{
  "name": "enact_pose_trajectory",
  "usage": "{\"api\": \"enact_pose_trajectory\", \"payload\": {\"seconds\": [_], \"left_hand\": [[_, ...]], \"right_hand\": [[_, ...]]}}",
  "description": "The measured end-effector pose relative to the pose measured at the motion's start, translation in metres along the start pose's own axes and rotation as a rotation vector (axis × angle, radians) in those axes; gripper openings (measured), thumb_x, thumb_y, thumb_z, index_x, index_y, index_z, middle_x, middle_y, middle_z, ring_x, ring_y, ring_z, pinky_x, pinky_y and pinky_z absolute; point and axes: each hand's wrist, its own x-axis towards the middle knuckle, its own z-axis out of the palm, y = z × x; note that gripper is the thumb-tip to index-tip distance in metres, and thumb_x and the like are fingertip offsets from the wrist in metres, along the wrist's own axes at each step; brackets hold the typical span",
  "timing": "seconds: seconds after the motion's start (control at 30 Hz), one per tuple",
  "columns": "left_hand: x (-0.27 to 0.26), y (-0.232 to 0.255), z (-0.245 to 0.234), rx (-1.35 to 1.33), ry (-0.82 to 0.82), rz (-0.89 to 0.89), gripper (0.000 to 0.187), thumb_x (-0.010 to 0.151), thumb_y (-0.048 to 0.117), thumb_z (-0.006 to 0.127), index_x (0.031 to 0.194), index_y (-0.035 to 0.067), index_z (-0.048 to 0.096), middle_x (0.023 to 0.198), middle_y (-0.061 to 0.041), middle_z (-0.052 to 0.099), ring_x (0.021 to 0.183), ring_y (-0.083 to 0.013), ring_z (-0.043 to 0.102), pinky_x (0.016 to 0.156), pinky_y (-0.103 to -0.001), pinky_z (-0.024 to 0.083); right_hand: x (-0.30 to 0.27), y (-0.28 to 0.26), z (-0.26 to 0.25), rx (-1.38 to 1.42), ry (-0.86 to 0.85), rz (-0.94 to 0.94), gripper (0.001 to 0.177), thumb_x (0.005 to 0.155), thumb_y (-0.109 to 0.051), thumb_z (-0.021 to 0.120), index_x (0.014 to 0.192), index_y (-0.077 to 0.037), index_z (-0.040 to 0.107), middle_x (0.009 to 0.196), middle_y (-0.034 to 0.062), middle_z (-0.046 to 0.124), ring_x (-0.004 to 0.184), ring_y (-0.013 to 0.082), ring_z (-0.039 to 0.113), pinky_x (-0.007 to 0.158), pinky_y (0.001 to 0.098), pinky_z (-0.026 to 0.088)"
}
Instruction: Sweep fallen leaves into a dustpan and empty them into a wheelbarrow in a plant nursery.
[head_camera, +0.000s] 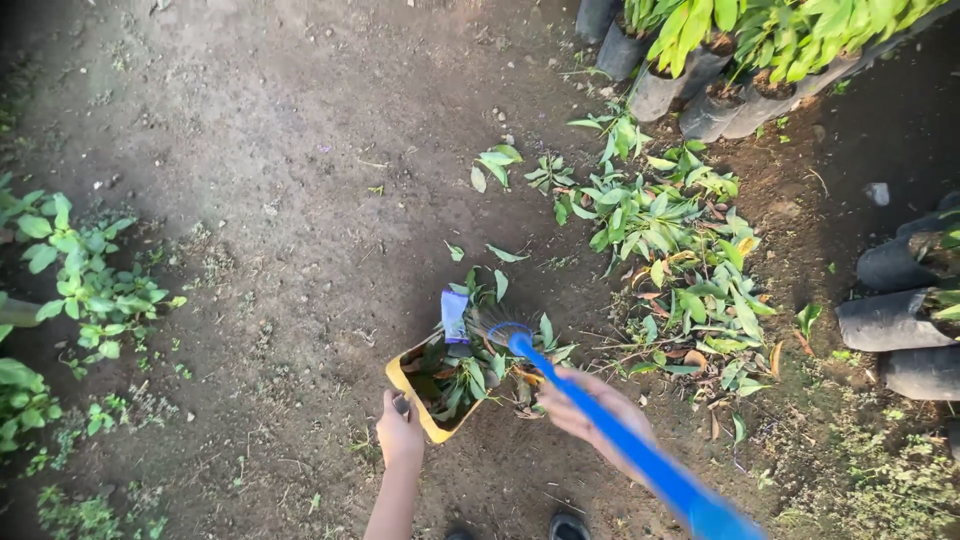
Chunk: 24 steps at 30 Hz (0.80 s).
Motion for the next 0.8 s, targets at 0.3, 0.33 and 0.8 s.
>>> {"api": "enact_pose_trajectory", "payload": {"seconds": [0.3,0.33,0.8], "left_hand": [[-0.01,0.004,-0.005,-0.084,0.022,0.088,0.023,0.097,0.019,0.065,0.116,0.01,0.056,0.097,-0.024,0.074,0.092,-0.0434,0.071,0.077,-0.051,0.055],[-0.011,0.006,-0.008,-0.09,0.023,0.089,0.023,0.097,0.019,0.065,0.116,0.01,0.056,0.097,-0.024,0.074,0.092,-0.0434,0.071,0.077,-0.051,0.055],[-0.019,0.003,-0.032,-0.04,-0.072,-0.078,0.032,0.095,0.017,0.064,0.126,0.015,0.055,0.095,-0.023,0.075,0.091,-0.0414,0.074,0.078,-0.05,0.057]], "right_hand": [[0.028,-0.081,0.051,-1.44,0.168,-0.31,0.025,0.094,-0.038,0.067,0.105,-0.019,0.079,0.067,0.0004,0.073,0.06,0.0092,0.066,0.059,0.0261,0.05],[0.031,-0.082,0.04,-1.445,0.169,-0.314,0.025,0.094,-0.038,0.067,0.105,-0.019,0.079,0.067,0.0004,0.073,0.06,0.0092,0.066,0.059,0.0261,0.05],[0.028,-0.106,-0.055,-1.21,0.712,-0.419,0.028,0.102,-0.027,0.058,0.111,-0.013,0.08,0.08,0.0143,0.079,0.069,0.0182,0.074,0.066,0.0317,0.055]]}}
